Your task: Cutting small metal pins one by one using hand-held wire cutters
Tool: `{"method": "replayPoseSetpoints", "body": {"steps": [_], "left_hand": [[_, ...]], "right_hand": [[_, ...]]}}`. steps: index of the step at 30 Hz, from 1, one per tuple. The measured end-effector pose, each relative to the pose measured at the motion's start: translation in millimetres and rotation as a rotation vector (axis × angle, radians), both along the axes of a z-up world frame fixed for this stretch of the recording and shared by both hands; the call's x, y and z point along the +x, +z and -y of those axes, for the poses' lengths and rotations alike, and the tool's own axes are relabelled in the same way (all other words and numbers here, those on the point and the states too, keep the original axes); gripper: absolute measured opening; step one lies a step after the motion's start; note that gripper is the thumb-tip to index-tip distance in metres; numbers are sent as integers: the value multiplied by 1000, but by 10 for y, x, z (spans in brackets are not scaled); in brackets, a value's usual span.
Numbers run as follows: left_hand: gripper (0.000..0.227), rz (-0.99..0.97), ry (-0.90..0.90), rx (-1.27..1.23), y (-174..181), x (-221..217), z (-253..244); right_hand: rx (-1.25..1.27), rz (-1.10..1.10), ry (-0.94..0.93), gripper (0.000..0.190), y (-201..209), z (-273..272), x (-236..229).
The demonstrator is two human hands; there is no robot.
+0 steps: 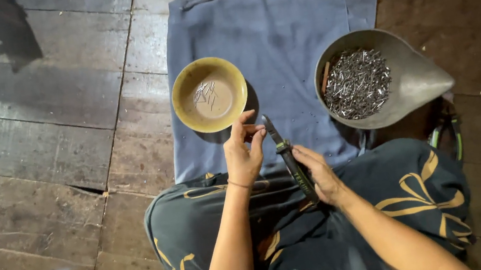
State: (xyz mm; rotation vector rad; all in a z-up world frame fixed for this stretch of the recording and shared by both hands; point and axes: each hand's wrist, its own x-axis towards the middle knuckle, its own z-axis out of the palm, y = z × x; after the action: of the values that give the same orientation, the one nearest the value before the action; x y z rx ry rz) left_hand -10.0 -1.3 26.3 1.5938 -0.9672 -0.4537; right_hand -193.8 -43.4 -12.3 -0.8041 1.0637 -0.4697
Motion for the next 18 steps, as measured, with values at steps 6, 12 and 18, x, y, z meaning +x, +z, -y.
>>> {"method": "replayPoseSetpoints", "body": {"steps": [6, 12, 18], "left_hand": [[46, -154, 48, -35, -29, -99, 76], [72, -212, 235, -71, -95, 673, -158], [46, 747, 709, 47, -358, 3308, -2022]], "right_hand": [[219, 189, 41, 32, 218, -43, 32], [322, 243, 66, 47, -19, 38, -2], [372, 371, -24, 44, 22, 132, -164]]}}
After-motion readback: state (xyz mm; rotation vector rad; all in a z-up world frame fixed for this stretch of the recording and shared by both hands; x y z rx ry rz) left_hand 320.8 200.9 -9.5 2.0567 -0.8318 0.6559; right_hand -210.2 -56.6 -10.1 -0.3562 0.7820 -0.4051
